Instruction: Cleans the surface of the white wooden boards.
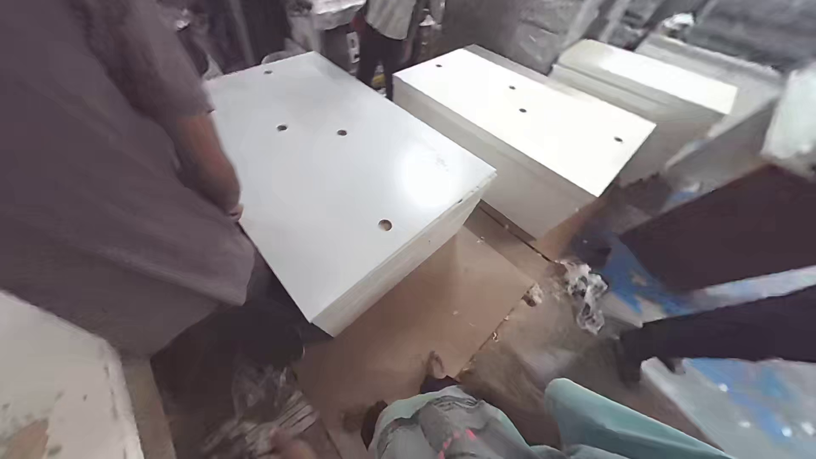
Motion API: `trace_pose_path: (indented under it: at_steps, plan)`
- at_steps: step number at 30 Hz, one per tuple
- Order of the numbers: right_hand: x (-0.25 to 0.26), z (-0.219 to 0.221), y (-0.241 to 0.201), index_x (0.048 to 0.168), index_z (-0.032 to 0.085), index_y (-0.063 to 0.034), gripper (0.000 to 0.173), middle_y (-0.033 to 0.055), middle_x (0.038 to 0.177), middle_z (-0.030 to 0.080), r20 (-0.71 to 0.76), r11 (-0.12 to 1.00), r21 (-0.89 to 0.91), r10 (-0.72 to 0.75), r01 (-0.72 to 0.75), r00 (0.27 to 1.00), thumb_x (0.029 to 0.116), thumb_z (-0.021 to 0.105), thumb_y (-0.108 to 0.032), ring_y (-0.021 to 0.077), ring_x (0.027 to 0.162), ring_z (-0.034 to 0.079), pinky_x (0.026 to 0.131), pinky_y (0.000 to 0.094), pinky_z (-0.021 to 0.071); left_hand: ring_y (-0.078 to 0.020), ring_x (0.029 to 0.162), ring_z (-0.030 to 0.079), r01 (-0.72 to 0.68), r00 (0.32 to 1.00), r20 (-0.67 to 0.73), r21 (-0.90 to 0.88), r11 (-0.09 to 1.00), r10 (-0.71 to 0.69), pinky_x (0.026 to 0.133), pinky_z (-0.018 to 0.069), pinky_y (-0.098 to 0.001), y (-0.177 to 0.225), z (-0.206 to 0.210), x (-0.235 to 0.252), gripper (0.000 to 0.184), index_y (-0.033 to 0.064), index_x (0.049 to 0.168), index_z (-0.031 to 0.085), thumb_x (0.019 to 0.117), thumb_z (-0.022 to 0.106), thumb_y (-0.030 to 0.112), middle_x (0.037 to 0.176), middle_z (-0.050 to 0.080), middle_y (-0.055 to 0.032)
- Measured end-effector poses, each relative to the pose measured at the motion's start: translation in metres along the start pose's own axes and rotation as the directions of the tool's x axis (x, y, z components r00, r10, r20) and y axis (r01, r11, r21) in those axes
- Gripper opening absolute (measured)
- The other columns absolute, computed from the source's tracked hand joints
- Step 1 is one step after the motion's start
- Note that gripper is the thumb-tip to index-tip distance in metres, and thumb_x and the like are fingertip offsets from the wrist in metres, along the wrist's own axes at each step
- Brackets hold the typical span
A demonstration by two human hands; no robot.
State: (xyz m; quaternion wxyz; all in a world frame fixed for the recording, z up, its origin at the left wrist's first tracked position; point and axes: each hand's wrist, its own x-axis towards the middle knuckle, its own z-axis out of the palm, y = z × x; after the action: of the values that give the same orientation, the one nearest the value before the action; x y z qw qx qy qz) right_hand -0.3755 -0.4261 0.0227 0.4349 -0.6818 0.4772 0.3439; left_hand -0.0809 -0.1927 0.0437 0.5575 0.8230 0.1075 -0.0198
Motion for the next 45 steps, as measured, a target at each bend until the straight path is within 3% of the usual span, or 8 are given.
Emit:
trace_pose_path:
  at_steps: [4, 9, 13, 17, 22, 34, 39, 45]
  plan:
    - [0.118, -0.002, 0.068, 0.130, 0.064, 0.0005, 0.042, 0.0248, 0.127, 0.065, -0.222, 0.778, 0.618, 0.037, 0.112, 0.974, 0.1073, 0.050, -0.033, 0.0363, 0.120, 0.061, 0.104, 0.0546, 0.0448, -0.0197, 0.117, 0.058, 0.085, 0.863, 0.505, -0.153, 0.985, 0.004, 0.102, 0.0489, -0.0368, 0.034, 0.116, -0.092, 0.047, -0.0064, 0.148, 0.037, 0.1093, 0.044, 0.019, 0.136, 0.054, -0.0234]
    - [0.093, -0.073, 0.085, 0.148, 0.047, -0.0071, 0.067, 0.0148, 0.140, 0.061, -0.171, 0.194, 0.958, -0.202, 0.211, 0.964, 0.1086, 0.024, -0.056, 0.0271, 0.125, 0.061, 0.102, 0.0466, 0.0492, -0.0197, 0.101, 0.066, 0.191, 0.495, 0.869, -0.095, 0.977, -0.012, 0.089, 0.0577, -0.0400, 0.061, 0.202, -0.197, 0.042, -0.0048, 0.145, 0.041, 0.1096, 0.043, 0.017, 0.120, 0.063, -0.0187]
    - [0.040, -0.110, 0.124, 0.147, 0.043, -0.0112, 0.076, 0.0092, 0.129, 0.067, -0.301, -0.174, 0.954, -0.495, 0.246, 0.815, 0.1012, 0.017, -0.066, 0.0220, 0.111, 0.068, 0.092, 0.0410, 0.0572, -0.0187, 0.090, 0.069, 0.350, 0.281, 0.947, 0.053, 0.935, -0.158, 0.082, 0.0602, -0.0394, 0.086, 0.258, -0.269, 0.033, 0.0002, 0.135, 0.049, 0.1094, 0.046, 0.020, 0.104, 0.068, -0.0123]
    - [0.009, -0.129, 0.153, 0.139, 0.049, -0.0074, 0.036, 0.0071, 0.119, 0.071, -0.430, -0.319, 0.885, -0.272, 0.341, 0.861, 0.1065, 0.040, -0.020, 0.0160, 0.104, 0.070, 0.087, 0.0339, 0.0595, -0.0201, 0.105, 0.066, 0.013, 0.122, 0.985, 0.123, 0.992, -0.124, 0.093, 0.0564, -0.0387, 0.104, 0.301, -0.308, 0.043, -0.0035, 0.143, 0.047, 0.1064, 0.054, 0.018, 0.123, 0.064, -0.0178]
    - [0.011, -0.160, 0.190, 0.125, 0.057, -0.0078, 0.031, 0.0086, 0.106, 0.074, -0.503, -0.605, 0.686, 0.008, 0.405, 0.865, 0.1043, 0.037, -0.019, 0.0163, 0.093, 0.072, 0.080, 0.0340, 0.0612, -0.0211, 0.095, 0.067, -0.124, 0.106, 0.971, 0.229, 0.966, -0.216, 0.085, 0.0570, -0.0390, 0.113, 0.363, -0.325, 0.039, -0.0053, 0.140, 0.046, 0.1094, 0.046, 0.018, 0.113, 0.066, -0.0190]
    - [0.045, -0.359, 0.286, 0.107, 0.061, -0.0151, 0.030, -0.0010, 0.089, 0.074, -0.577, -0.537, 0.480, 0.402, 0.694, 0.711, 0.1019, 0.033, -0.026, 0.0083, 0.079, 0.072, 0.069, 0.0292, 0.0625, -0.0181, 0.090, 0.068, -0.164, 0.004, 0.961, 0.274, 0.948, -0.277, 0.086, 0.0544, -0.0363, 0.171, 0.605, -0.383, 0.043, -0.0109, 0.125, 0.054, 0.1134, 0.028, 0.021, 0.104, 0.071, -0.0181]
    - [0.065, -0.477, 0.292, 0.102, 0.062, -0.0145, 0.022, -0.0039, 0.083, 0.073, -0.705, -0.420, 0.458, 0.366, 0.784, 0.608, 0.0887, 0.044, -0.019, 0.0058, 0.077, 0.071, 0.072, 0.0266, 0.0616, -0.0128, 0.079, 0.067, -0.157, -0.007, 0.992, 0.126, 0.979, -0.129, 0.077, 0.0542, -0.0308, 0.221, 0.714, -0.417, 0.035, -0.0112, 0.109, 0.060, 0.1094, 0.032, 0.010, 0.088, 0.072, -0.0128]
    - [0.110, -0.567, 0.296, 0.092, 0.070, -0.0198, 0.016, -0.0038, 0.080, 0.073, -0.733, -0.500, 0.502, 0.188, 0.706, 0.654, 0.0797, 0.068, -0.030, 0.0063, 0.073, 0.069, 0.070, 0.0283, 0.0598, -0.0186, 0.098, 0.068, -0.162, -0.038, 0.991, 0.122, 0.979, -0.130, 0.086, 0.0550, -0.0370, 0.244, 0.785, -0.429, 0.032, -0.0051, 0.126, 0.058, 0.1081, 0.037, 0.010, 0.112, 0.070, -0.0152]
